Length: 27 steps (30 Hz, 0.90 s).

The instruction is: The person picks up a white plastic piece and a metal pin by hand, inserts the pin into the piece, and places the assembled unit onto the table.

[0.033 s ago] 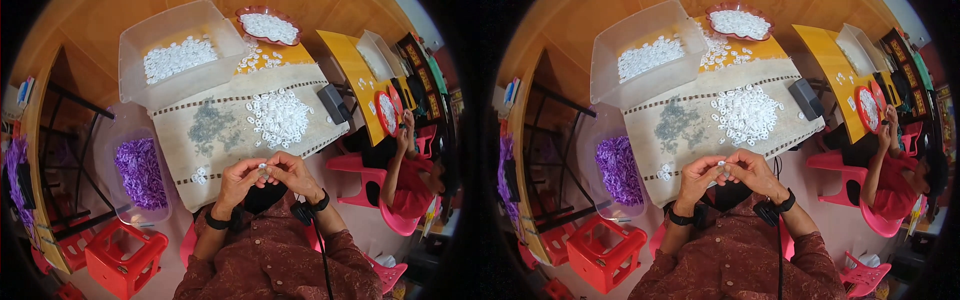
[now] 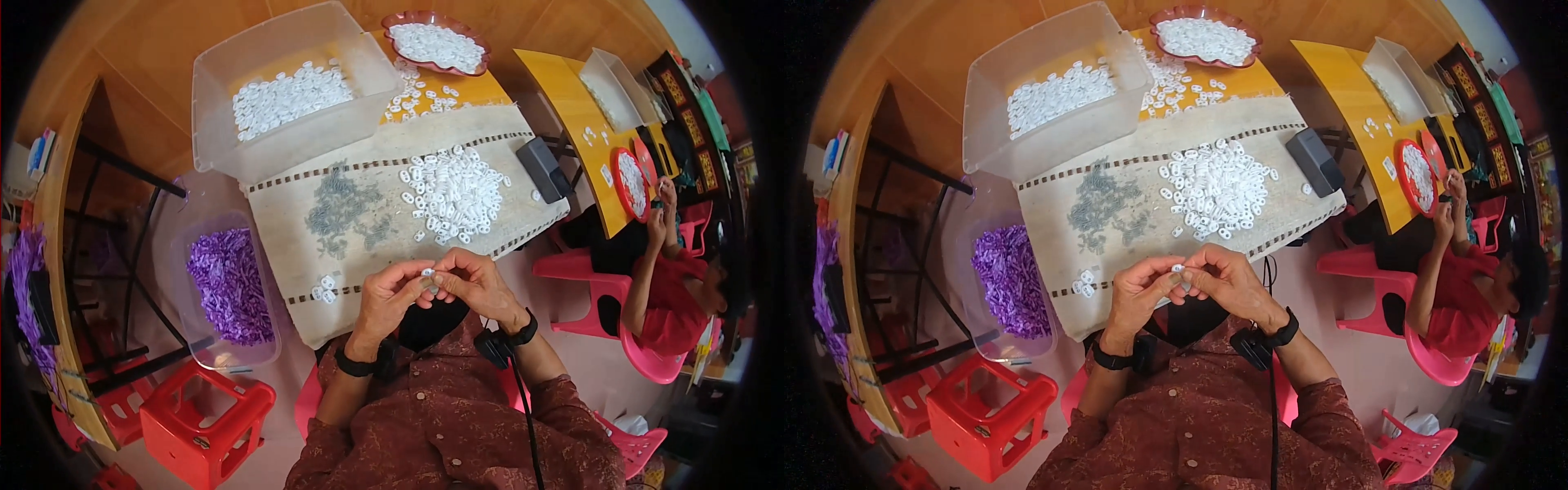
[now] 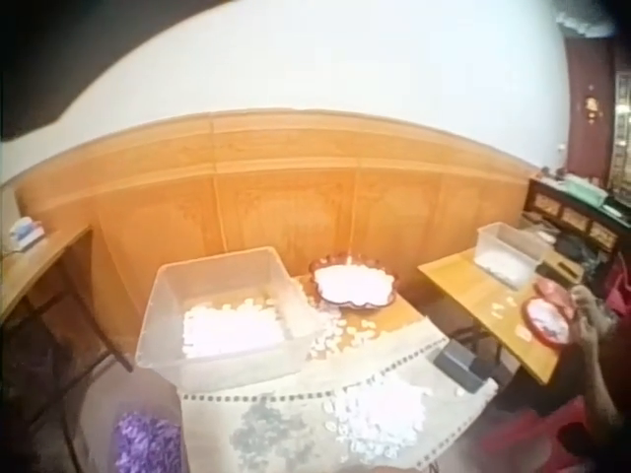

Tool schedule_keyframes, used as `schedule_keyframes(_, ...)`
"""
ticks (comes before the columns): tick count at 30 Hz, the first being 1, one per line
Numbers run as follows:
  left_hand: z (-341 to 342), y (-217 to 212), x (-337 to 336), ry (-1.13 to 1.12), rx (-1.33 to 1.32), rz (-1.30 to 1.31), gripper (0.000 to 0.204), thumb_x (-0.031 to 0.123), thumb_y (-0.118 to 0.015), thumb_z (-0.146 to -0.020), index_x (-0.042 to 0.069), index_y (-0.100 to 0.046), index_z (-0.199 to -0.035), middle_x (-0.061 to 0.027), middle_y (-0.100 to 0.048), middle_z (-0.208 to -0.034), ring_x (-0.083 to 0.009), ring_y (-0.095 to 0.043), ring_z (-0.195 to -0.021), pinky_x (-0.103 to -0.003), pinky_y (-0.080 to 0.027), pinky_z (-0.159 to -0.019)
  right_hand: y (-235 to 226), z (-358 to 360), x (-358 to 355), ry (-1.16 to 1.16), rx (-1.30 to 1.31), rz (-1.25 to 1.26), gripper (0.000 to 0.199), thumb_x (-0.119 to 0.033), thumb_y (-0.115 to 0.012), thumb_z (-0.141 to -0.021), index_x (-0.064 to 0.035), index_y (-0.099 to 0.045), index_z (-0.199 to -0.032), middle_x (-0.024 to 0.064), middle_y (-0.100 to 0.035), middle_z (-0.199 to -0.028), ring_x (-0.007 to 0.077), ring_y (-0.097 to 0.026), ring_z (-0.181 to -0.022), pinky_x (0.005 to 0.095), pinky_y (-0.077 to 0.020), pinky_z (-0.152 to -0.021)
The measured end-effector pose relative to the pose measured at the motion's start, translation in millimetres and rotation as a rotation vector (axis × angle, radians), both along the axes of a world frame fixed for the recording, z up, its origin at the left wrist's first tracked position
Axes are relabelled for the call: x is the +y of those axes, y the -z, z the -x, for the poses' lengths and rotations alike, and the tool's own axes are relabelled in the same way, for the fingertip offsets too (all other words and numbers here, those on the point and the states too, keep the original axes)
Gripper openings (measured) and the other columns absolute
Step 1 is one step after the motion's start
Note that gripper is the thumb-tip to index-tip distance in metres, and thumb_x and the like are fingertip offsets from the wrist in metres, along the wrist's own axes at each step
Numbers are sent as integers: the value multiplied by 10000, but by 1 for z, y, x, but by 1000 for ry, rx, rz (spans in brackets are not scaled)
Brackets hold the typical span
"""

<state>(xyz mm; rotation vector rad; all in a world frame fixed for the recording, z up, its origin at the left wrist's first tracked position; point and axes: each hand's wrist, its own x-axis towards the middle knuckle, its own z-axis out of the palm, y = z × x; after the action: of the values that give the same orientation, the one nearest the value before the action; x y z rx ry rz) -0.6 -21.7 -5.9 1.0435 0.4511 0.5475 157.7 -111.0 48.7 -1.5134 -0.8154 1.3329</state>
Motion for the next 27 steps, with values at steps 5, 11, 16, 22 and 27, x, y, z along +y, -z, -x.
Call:
schedule_keyframes(5, -4, -5, -3, -10, 17, -7, 235, 13, -588, -915, -37, -606, -1144, -89, -665, -921, -118, -643, -730, -243, -558, -632, 4, -4, -3, -8, -10, -2, 129, -141, -595, -942, -15, -593, -971, 25, -632, -804, 59, -564, -695, 206, -477, -605)
schedule_keyframes(11, -4, -3, -2, -23, 63, 29, 210, 17, -584, -916, -48, -596, -1116, -78, -646, -870, -116, -636, -720, -247, -558, -629, -1, -15, -6, 40, -109, 2, 118, -126, -596, -938, -9, -610, -946, 20, -630, -796, 63, -572, -659, 205, -479, -588)
schedule_keyframes(16, -5, 0, -1, -38, 91, 9, 203, 32, -586, -919, -41, -599, -1108, -65, -639, -863, -110, -633, -718, -241, -555, -625, -27, -40, -11, 332, -96, -177, 118, -110, -595, -935, -2, -627, -970, 24, -630, -771, 74, -606, -666, 212, -491, -580)
schedule_keyframes(22, -9, 0, -6, -39, 83, 14, 206, 33, -580, -923, -39, -600, -1115, -61, -637, -863, -109, -632, -717, -239, -555, -623, -22, -46, -13, 319, -139, -192, 103, -103, -604, -927, -7, -634, -945, 20, -630, -763, 77, -610, -664, 209, -491, -574)
schedule_keyframes(27, -5, 3, -5, -20, 85, -4, 228, 20, -577, -921, -37, -584, -1141, -65, -634, -853, -118, -637, -710, -247, -557, -623, -23, -62, -12, 321, -116, -152, 90, -87, -613, -912, -3, -640, -928, 24, -630, -775, 75, -591, -625, 213, -478, -557)
